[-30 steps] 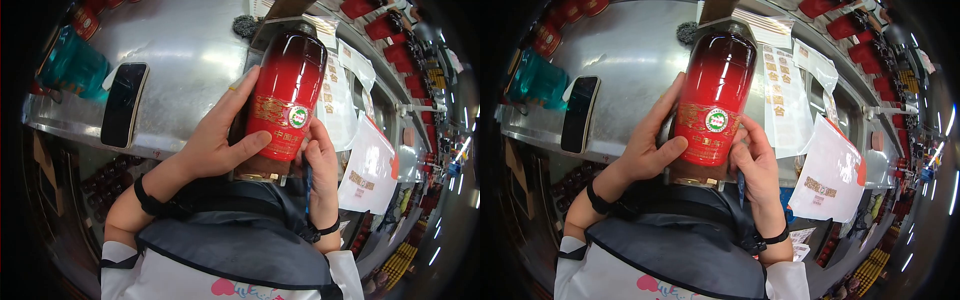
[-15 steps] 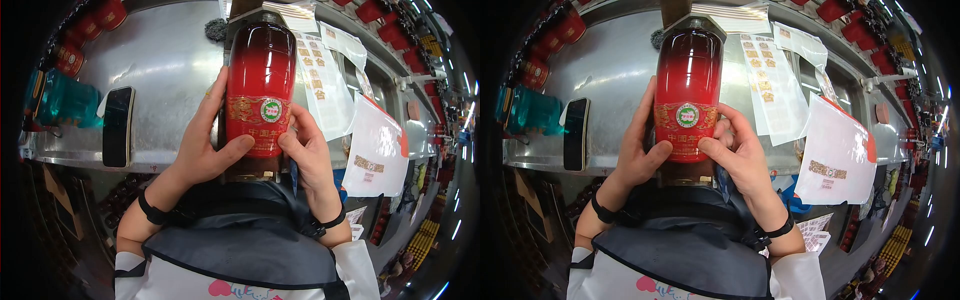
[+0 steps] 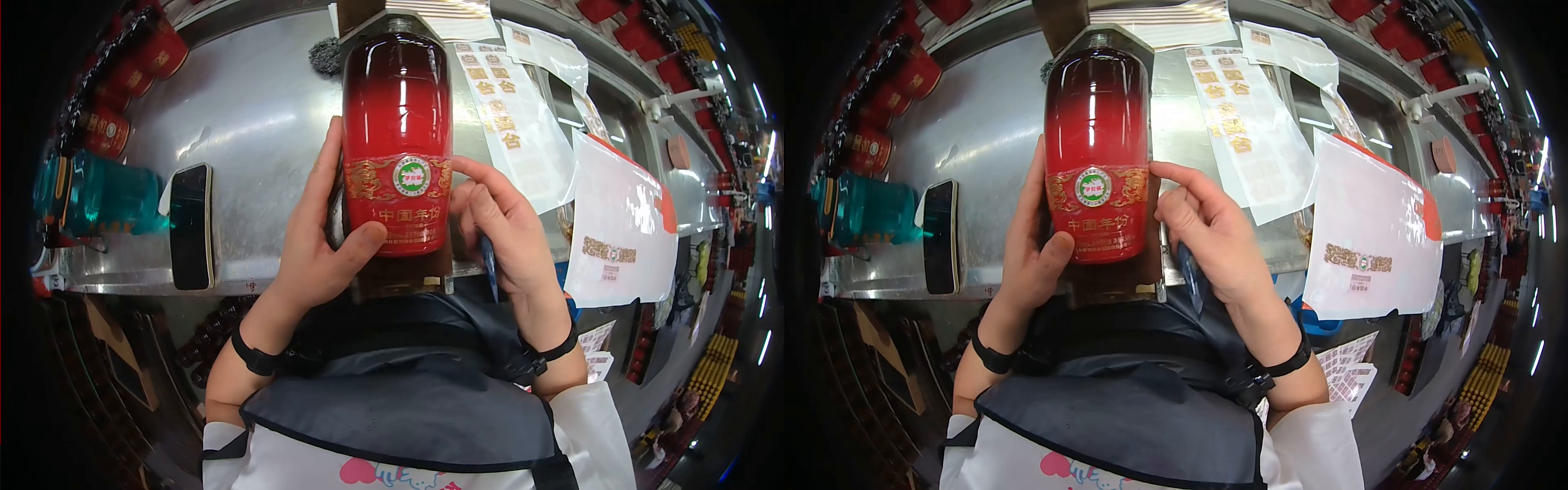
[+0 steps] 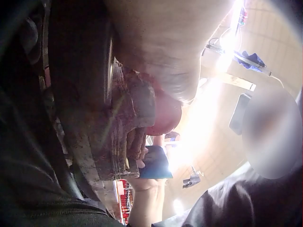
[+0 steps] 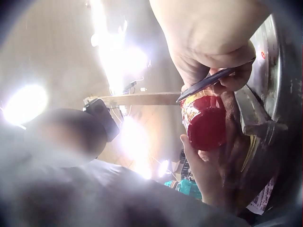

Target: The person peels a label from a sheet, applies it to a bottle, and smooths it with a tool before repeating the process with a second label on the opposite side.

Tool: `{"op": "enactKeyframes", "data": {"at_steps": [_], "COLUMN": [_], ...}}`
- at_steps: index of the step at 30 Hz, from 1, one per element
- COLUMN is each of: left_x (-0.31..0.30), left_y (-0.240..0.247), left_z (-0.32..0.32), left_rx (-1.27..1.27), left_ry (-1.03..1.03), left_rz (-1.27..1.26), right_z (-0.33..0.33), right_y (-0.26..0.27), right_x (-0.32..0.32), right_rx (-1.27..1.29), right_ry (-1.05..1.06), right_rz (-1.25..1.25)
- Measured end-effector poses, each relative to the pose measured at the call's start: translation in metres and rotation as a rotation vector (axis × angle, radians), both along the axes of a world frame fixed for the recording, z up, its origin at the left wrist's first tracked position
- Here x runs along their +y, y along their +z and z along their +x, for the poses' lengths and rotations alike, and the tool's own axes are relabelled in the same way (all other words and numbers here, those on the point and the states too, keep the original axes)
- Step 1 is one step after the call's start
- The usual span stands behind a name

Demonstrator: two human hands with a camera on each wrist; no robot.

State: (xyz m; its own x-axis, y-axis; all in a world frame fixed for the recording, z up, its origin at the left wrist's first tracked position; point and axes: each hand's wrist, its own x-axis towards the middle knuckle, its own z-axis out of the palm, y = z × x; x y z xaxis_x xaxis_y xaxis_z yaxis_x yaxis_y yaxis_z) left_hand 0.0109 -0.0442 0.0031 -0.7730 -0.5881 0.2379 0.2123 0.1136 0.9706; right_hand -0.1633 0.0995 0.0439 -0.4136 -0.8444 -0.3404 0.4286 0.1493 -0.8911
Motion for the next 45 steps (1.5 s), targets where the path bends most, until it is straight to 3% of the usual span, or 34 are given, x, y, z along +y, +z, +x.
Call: {"op": "enactKeyframes", "data": {"at_steps": [11, 24, 27, 29, 30, 32, 34, 36, 38, 40, 42, 43, 45], "left_x": [0.004, 0.005, 0.006, 0.006, 0.006, 0.004, 0.003, 0.004, 0.003, 0.001, -0.001, -0.001, -0.004], "left_y": [0.006, 0.004, 0.005, 0.004, 0.003, 0.002, 0.002, 0.004, 0.005, 0.004, 0.0, 0.003, 0.008], "left_z": [-0.002, -0.002, -0.003, -0.003, -0.002, -0.001, 0.001, 0.002, 0.003, 0.002, 0.002, 0.003, 0.004], "left_rx": [-0.072, -0.06, -0.049, -0.048, -0.042, -0.026, -0.084, -0.091, -0.206, -0.152, -0.133, -0.145, -0.127], "left_ry": [-0.003, 0.014, 0.024, 0.046, 0.033, 0.033, 0.056, 0.074, 0.066, 0.101, 0.108, 0.127, 0.153], "left_rz": [0.03, 0.036, 0.031, 0.036, 0.043, 0.056, -0.186, -0.12, -0.361, -0.313, -0.333, -0.349, -0.401], "right_z": [0.011, 0.009, 0.009, -0.002, -0.013, -0.027, -0.035, -0.02, -0.004, -0.01, -0.013, -0.009, 0.004], "right_y": [-0.005, -0.008, -0.011, -0.007, -0.011, -0.005, 0.003, 0.023, 0.045, 0.045, 0.046, 0.06, 0.061], "right_x": [-0.008, -0.003, -0.002, 0.0, 0.004, 0.007, 0.01, 0.01, 0.009, 0.008, 0.003, 0.001, 0.005], "right_rx": [0.126, 0.099, 0.277, 0.043, 0.081, -0.158, -0.246, 0.154, 0.172, 0.691, 0.917, 1.149, 1.361], "right_ry": [0.0, 0.011, 0.039, 0.026, 0.033, -0.134, -0.06, -0.041, 0.072, 0.196, -0.024, -0.046, 0.162], "right_rz": [-0.037, -0.039, -0.066, -0.081, -0.023, -0.018, -0.124, -0.097, -0.096, -0.08, -0.067, -0.006, -0.202]}}
